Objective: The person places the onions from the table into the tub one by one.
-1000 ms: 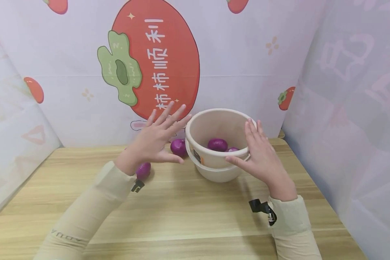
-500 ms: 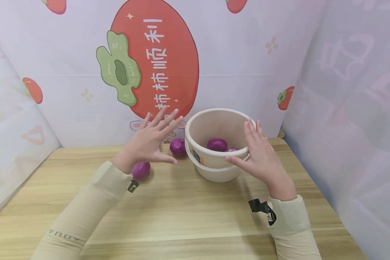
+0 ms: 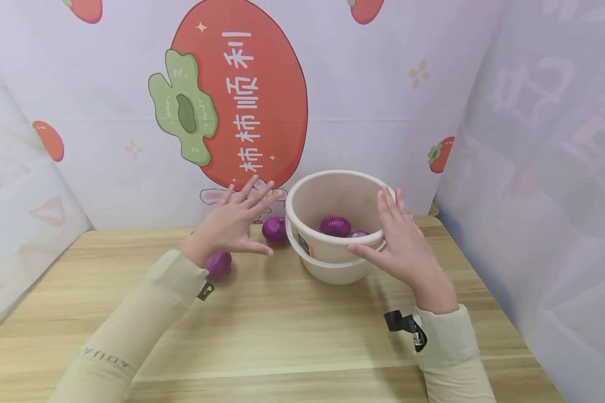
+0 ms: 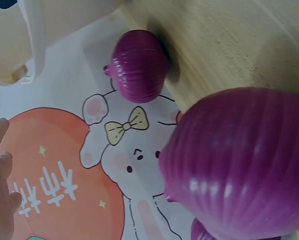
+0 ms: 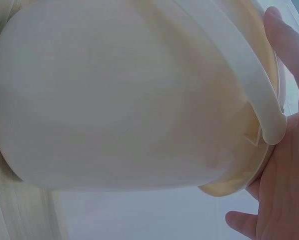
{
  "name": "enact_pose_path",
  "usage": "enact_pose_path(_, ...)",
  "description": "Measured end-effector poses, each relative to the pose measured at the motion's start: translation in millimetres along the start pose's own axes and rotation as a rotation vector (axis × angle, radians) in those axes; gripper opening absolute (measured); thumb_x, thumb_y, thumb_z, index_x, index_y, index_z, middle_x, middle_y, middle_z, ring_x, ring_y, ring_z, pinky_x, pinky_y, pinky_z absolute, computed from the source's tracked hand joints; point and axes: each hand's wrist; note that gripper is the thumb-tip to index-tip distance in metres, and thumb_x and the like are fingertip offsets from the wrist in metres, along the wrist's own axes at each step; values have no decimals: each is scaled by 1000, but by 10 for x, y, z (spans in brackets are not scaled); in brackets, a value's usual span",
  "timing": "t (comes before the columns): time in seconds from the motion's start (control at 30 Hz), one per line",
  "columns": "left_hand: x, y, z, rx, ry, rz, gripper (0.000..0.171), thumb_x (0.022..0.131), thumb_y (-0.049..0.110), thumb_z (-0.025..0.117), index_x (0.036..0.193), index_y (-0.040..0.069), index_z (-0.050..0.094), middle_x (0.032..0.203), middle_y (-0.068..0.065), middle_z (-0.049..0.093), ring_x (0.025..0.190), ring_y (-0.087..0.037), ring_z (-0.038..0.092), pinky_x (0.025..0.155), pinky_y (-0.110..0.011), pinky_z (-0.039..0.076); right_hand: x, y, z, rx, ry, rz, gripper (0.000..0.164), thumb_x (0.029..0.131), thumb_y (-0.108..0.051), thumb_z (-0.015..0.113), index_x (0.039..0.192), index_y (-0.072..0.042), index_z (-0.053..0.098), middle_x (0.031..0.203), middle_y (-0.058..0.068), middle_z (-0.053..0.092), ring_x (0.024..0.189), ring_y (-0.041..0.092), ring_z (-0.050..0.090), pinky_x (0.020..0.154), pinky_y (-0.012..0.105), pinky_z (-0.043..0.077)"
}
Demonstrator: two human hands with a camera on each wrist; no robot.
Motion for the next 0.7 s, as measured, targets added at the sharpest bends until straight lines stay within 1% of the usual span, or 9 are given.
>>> enact_pose_path(0.13,21,-45,93,0,-18,16,119,66,88,60,160,33,13,169,5,7,156,-34,0,120,-68,9,-5,12,8,-5,3,2,111,87,-53,70,158,-2,2,167,15,0,155,32,-13,123,60,8)
enact_pose_path(0.2,26,-79,142,-1,-26,14,119,65,87,62,160,31,15,168,2,11,156,-35,2,118,-70,12,-5,16,13,-7,4,2,112,87,-53,70,158,-2,2,167,15,0,155,33,-13,122,61,9)
enact_pose_path(0.33,47,-153,227,-10,-45,0,120,65,84,65,160,30,16,168,-2,17,156,-36,2,118,-70,13,-2,10,17,-10,1,4,112,86,-53,70,158,-2,2,167,15,0,155,34,-12,122,62,9)
enact_pose_path(0.47,78,-187,278,-45,-54,12,119,65,78,72,160,28,19,167,-3,20,155,-36,5,118,-70,12,-1,6,13,-11,3,4,112,87,-53,70,158,-2,2,167,16,0,155,34,-12,122,61,9)
enact_pose_path(0.57,106,-194,304,-64,-77,26,119,66,74,75,160,26,19,167,-3,20,155,-35,7,118,-70,13,0,3,9,-15,4,4,111,87,-54,70,158,-2,2,167,16,1,155,33,-12,122,61,9)
enact_pose_path(0.7,150,-207,341,-76,-116,28,119,68,74,74,160,25,17,167,-4,19,156,-33,9,118,-69,14,1,2,7,-16,3,4,112,87,-54,70,158,-2,2,167,16,1,155,33,-12,122,61,9)
Point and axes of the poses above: each hand's wrist, its own x-axis towards the middle knuckle, its own z-axis out of the palm, y = z × x
